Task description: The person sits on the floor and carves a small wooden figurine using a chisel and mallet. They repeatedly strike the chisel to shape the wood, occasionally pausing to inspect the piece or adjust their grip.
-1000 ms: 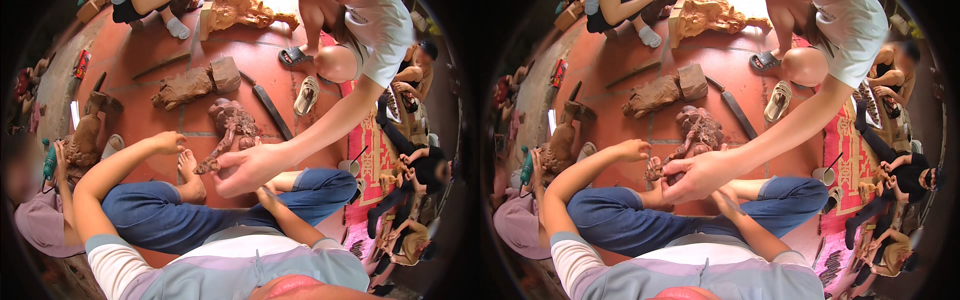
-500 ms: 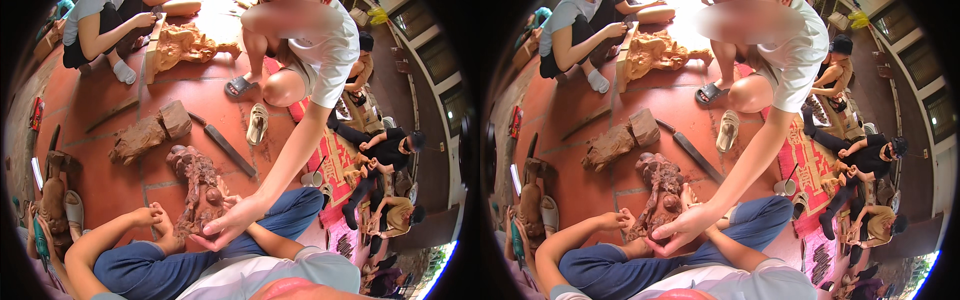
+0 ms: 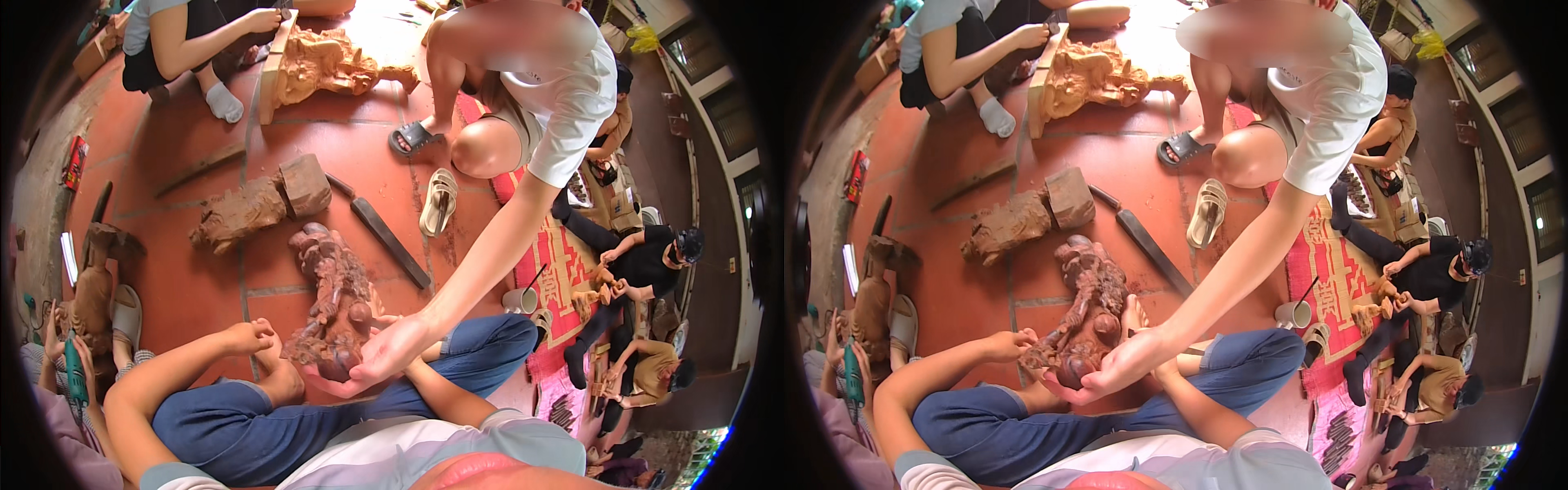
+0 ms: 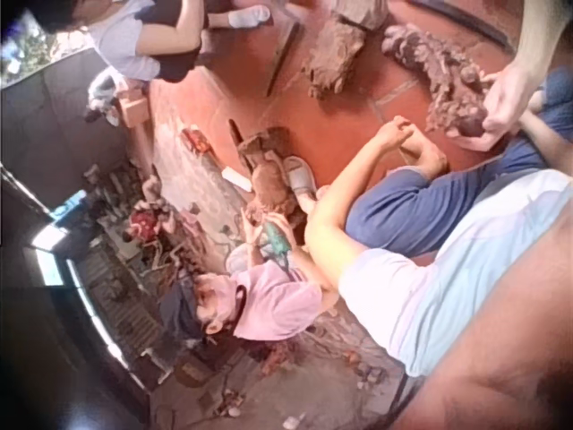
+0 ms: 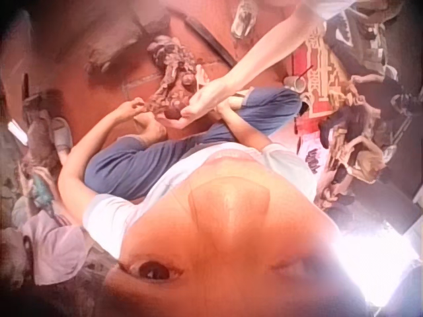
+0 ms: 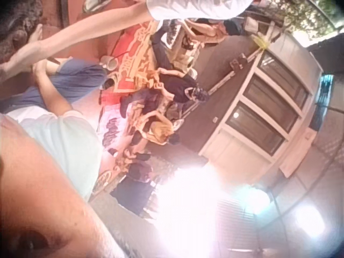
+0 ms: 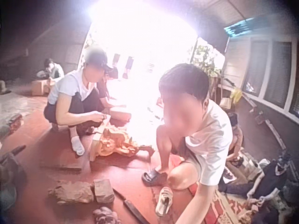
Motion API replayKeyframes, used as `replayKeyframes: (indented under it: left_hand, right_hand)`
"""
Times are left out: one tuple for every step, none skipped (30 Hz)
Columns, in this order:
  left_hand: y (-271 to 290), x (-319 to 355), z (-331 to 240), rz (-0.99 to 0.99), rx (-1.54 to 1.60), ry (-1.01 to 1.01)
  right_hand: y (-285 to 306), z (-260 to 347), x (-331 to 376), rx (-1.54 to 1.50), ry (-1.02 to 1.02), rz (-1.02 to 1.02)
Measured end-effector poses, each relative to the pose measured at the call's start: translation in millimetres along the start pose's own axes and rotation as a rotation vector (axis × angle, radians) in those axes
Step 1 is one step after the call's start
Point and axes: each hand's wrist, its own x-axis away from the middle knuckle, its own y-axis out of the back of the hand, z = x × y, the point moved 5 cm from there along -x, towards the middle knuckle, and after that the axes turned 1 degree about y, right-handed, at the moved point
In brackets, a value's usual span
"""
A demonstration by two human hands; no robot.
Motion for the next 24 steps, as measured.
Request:
replayKeyframes:
  left_hand:
    - [2.4,-1.3,-0.1,-0.003,-0.008,0.018]
    - [3.7,-3.4,-2.1,0.001,-0.012,0.027]
    - [3.4,-2.6,-2.8,0.006,-0.013,0.049]
    - [8.2,-2.5,-7.9,-0.004,-0.006,0.047]
    - [14.9,3.0,-16.6,-0.024,0.033,0.053]
    - [15.0,1.9,-18.3,-0.041,0.085,0.045]
    - [15.5,3.3,-15.5,-0.061,0.136,0.044]
    - [14.8,4.4,-13.2,-0.082,0.186,0.042]
    - [12.4,5.4,-14.8,-0.087,0.200,-0.010]
    - [12.1,7.0,-16.1,-0.090,0.214,-0.061]
    - [11.0,8.1,-18.0,-0.092,0.230,-0.112]
    - [8.7,8.1,-16.2,-0.075,0.207,-0.080]
    - [11.4,9.4,-20.3,-0.057,0.182,-0.053]
    - [16.0,16.8,-28.1,-0.035,0.162,-0.017]
    - [20.4,21.4,-36.1,0.000,0.127,0.062]
    - [27.3,25.9,-43.4,0.050,0.086,0.140]
    - [26.4,23.0,-42.3,0.030,0.126,0.071]
    - [23.0,11.2,-32.7,-0.048,0.086,-0.096]
    - [23.1,22.7,-36.6,0.094,0.029,0.112]
    - [30.4,27.0,-39.1,0.028,0.103,0.082]
    - [25.2,40.1,-40.3,0.091,0.204,0.086]
    - [28.4,40.6,-44.2,0.042,0.181,0.063]
    - [29.4,42.0,-45.7,0.048,0.175,0.061]
    - [29.6,45.2,-45.4,0.051,0.165,0.059]
  right_hand:
    - [1.9,0.8,-7.5,-0.023,-0.034,0.026]
    - [6.8,-3.0,-11.6,-0.054,-0.087,0.040]
    - [8.5,-8.0,-18.1,-0.100,-0.161,0.078]
    - [10.1,-11.3,-24.5,-0.139,-0.224,0.110]
    - [12.4,-13.8,-27.4,-0.148,-0.260,0.135]
    - [14.3,-15.8,-29.9,-0.119,-0.249,0.151]
    - [14.4,-13.1,-30.3,0.032,-0.093,0.147]
    - [14.1,-9.8,-29.1,0.183,0.064,0.142]
    - [13.9,-5.8,-26.0,0.334,0.220,0.137]
    - [9.4,-5.0,-21.1,0.410,0.297,0.114]
    - [7.8,-2.5,-18.9,0.442,0.329,0.090]
    - [8.0,-3.2,-14.6,0.416,0.299,0.070]
    - [8.4,-2.6,-9.2,0.390,0.273,0.053]
    - [7.6,-4.2,-4.3,0.357,0.240,0.042]
    - [8.9,-1.4,-3.4,0.309,0.187,0.067]
    - [5.2,0.9,3.1,0.260,0.140,0.088]
    - [0.8,3.0,7.8,0.216,0.082,0.125]
    - [-10.8,-1.9,16.5,0.188,0.026,0.179]
    - [-21.9,2.2,23.7,0.146,-0.034,0.257]
    - [-34.1,7.2,24.5,0.123,-0.074,0.337]
    - [-47.9,5.9,32.8,0.106,-0.116,0.397]
    - [-55.8,7.7,38.2,0.085,-0.131,0.429]
    - [-61.1,10.2,40.0,0.082,-0.150,0.466]
    - [-68.2,11.1,39.7,0.080,-0.160,0.480]
